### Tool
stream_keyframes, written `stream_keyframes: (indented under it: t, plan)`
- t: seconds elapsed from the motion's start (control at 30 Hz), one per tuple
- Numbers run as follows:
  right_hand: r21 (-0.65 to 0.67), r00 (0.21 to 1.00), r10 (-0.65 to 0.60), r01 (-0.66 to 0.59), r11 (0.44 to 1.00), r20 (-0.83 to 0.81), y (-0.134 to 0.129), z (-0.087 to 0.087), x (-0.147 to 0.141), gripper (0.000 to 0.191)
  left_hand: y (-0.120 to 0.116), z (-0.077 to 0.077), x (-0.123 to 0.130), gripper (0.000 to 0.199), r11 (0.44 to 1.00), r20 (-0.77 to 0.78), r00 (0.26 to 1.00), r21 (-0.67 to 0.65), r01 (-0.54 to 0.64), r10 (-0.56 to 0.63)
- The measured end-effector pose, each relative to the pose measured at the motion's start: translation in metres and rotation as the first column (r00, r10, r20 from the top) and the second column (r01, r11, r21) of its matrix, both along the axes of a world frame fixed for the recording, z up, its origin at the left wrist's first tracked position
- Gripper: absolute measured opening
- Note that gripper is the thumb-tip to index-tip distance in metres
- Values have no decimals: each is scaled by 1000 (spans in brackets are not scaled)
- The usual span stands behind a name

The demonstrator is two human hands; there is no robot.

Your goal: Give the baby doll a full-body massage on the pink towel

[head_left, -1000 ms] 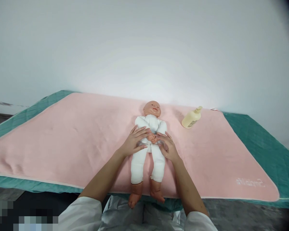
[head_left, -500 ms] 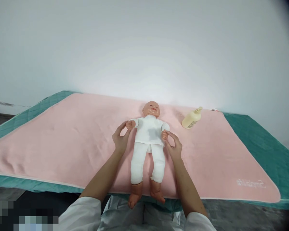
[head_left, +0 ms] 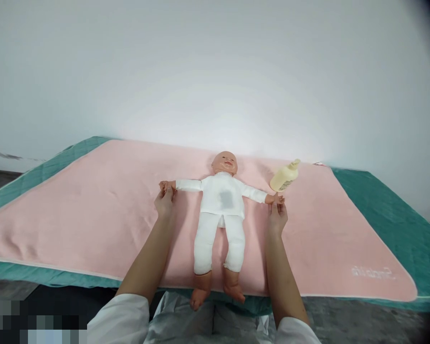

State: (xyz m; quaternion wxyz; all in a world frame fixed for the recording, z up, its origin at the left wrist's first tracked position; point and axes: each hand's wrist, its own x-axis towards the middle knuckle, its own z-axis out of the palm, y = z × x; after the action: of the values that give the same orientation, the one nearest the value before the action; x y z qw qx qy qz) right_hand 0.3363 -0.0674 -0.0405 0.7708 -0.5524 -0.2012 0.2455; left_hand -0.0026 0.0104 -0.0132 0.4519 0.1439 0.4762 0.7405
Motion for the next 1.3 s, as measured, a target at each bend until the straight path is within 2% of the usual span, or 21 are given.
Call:
stream_keyframes:
  t: [0.07, 0.17, 0.37, 0.43, 0.53, 0.67, 0.77, 0.83, 0.9, 0.97, 1.03, 1.1, 1.17, 1.3]
  plan:
    - [-20, 999, 9, -10, 1000, -34, 2, -8, 5, 52, 2, 1, -1, 6, 999, 59, 998, -33, 36, -34]
    - [-14, 994, 43, -45, 999, -100, 4, -14, 9, 44, 3, 5, -1, 12, 995, 173, 982, -53, 79, -69]
    - [-3, 982, 90, -91, 996, -164, 4, -10, 8, 44, 1, 7, -2, 15, 995, 248, 966, -56, 87, -71]
    - [0, 984, 84, -85, 996, -157, 3, -7, 6, 46, 0, 5, -3, 12, 993, 208, 972, -24, 115, -108]
    - [-2, 993, 42, -43, 999, -112, 1, -1, 1, 47, -2, 4, -2, 11, 987, 44, 989, 80, 138, -142]
    - [-9, 999, -38, 38, 999, -22, -5, 14, -13, 49, -8, 10, 7, 26, 980, -143, 990, 192, 50, -22]
    - [36, 983, -64, 58, 998, 170, -11, 27, -27, 49, -15, 17, 17, 31, 940, -318, 946, 336, 57, 56]
    - [87, 944, -27, -2, 996, 330, -14, 30, -36, 47, -21, 19, 24, 34, 910, -453, 890, 390, 141, 56]
    - [127, 858, 22, -102, 987, 514, -17, 28, -42, 41, -28, 19, 29, 36, 889, -607, 793, 391, 239, 54]
    - [147, 723, 64, -226, 963, 687, -18, 24, -45, 34, -34, 17, 33, 36, 855, -762, 643, 383, 348, 80]
    - [133, 574, 98, -346, 929, 813, -19, 21, -47, 33, -37, 16, 36, 31, 798, -872, 474, 371, 474, 124]
    - [98, 450, 119, -429, 898, 885, -19, 20, -49, 33, -38, 15, 37, 26, 731, -928, 344, 334, 594, 144]
    - [58, 366, 138, -475, 878, 920, -18, 20, -50, 32, -37, 15, 36, 29, 673, -955, 269, 280, 685, 124]
    - [-5, 311, 210, -550, 835, 927, -18, 22, -50, 30, -33, 18, 35, 55, 587, -990, 122, 143, 797, 74]
